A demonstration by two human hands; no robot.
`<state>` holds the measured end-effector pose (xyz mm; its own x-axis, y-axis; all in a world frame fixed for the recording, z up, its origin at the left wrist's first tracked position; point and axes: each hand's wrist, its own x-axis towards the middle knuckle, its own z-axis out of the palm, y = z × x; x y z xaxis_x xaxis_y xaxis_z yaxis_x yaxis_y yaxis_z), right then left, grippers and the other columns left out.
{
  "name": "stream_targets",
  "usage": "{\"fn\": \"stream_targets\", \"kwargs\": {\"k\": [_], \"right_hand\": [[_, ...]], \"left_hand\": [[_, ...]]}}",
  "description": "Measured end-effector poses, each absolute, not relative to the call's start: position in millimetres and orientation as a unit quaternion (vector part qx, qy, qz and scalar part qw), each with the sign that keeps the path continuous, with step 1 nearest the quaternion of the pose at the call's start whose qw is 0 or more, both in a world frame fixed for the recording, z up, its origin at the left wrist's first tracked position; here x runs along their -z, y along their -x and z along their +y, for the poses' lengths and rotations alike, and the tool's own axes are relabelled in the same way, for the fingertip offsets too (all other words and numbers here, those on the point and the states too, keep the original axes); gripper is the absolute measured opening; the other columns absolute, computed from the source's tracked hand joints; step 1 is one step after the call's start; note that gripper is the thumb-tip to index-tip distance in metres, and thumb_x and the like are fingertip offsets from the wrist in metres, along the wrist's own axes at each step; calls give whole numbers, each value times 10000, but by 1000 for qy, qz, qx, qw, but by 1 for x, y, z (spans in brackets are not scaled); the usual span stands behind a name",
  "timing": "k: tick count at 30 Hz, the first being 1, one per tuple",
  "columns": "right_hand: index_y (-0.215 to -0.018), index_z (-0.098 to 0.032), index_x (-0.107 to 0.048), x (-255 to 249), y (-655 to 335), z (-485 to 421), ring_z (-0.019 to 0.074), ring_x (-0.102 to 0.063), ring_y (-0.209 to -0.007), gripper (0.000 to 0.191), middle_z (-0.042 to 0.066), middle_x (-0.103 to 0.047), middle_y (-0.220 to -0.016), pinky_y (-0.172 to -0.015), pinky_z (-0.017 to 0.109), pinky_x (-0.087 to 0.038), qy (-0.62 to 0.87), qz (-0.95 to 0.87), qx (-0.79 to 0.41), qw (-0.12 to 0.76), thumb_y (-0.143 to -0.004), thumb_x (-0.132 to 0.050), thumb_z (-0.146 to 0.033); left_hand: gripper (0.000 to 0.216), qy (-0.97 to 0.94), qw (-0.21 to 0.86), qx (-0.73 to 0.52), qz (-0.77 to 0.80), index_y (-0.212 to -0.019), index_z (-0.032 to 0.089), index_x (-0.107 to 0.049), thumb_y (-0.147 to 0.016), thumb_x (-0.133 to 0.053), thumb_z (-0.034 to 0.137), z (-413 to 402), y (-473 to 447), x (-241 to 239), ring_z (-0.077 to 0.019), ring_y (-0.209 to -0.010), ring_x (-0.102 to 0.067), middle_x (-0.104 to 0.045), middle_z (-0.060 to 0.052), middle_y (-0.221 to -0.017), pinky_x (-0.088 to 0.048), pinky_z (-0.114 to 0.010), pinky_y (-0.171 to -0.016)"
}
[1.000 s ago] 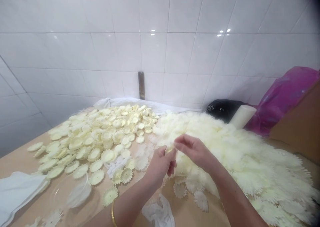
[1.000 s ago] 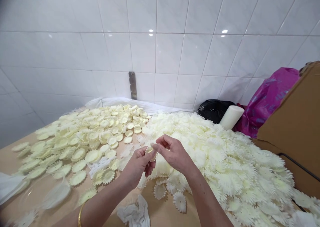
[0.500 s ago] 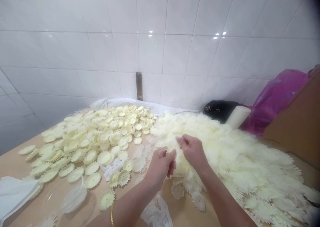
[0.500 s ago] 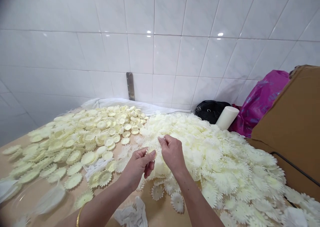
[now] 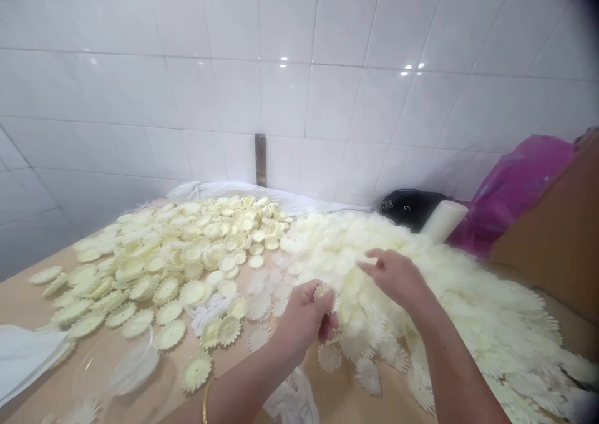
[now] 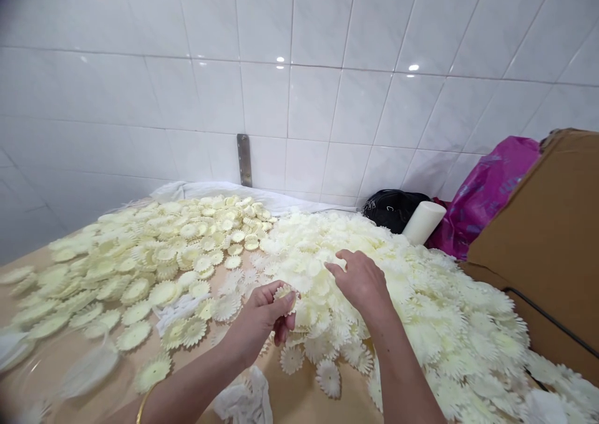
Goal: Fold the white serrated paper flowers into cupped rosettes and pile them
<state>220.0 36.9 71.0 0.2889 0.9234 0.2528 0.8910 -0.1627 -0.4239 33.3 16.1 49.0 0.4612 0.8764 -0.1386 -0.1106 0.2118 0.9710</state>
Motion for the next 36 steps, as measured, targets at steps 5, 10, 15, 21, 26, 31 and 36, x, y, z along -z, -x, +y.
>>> {"fn": "stream_targets", "kwargs": {"k": [5, 10, 15, 21, 26, 31, 36], "right_hand": [[-876, -205, -630, -88, -199, 20, 189, -569, -765, 258, 61, -610, -921, -697, 314, -426, 688, -646, -82, 320, -761, -481, -381], [-797, -195, -615, -101, -172, 5, 158, -565, -758, 160, 23, -629, -800, -705, 276, -432, 542, -735, -212, 348, -771, -495, -297], [-724, -191, -590, -98, -159, 5, 156, -545, -721, 145, 17, -612, -747, -670, 277, -420, 504, -755, -245, 340, -773, -497, -291], [-729, -187, -581, -94, -159, 6, 164, -520, -709, 101, 24, -598, -757, -651, 286, -410, 492, -772, -248, 317, -734, -541, -280], [-668, -177, -567, -87, -157, 11, 139, -513, -629, 187, 7, -585, -661, -613, 262, -395, 501, -759, -241, 339, -788, -427, -216], [-542, -159, -502, -81, -163, 19, 120, -487, -554, 300, -3, -535, -546, -567, 241, -375, 537, -724, -255, 350, -803, -407, -270], [-600, -161, -522, -79, -169, 21, 109, -468, -552, 281, -19, -518, -561, -547, 226, -370, 533, -713, -277, 361, -791, -448, -354]], "left_hand": [[322, -523, 651, -393, 385, -561, 184, -364, -730, -506, 418, 23, -31, -40, -52, -281, -324, -442, 47, -387, -201, -187, -318], [368, -529, 631, -418, 383, -564, 186, -350, -733, -497, 478, 25, -30, -36, -36, -297, -234, -358, 71, -336, -152, -189, -338], [400, -510, 631, -441, 385, -583, 176, -400, -688, -527, 541, 24, -28, -42, -29, -331, -187, -208, 93, -405, -115, -199, -354], [460, -492, 651, -419, 397, -553, 169, -403, -659, -502, 606, 26, -26, -45, -31, -350, -200, -208, 84, -429, -120, -202, -367], [447, -500, 659, -408, 386, -619, 168, -436, -664, -485, 610, 29, -24, -41, -46, -353, -302, -348, 61, -436, -169, -195, -372], [308, -540, 633, -409, 375, -701, 155, -491, -674, -579, 448, 30, -22, -44, -57, -402, -403, -481, 29, -528, -285, -195, -409], [270, -528, 628, -425, 383, -609, 164, -429, -666, -596, 368, 31, -24, -45, -43, -358, -380, -406, 68, -480, -277, -190, -388]]}}
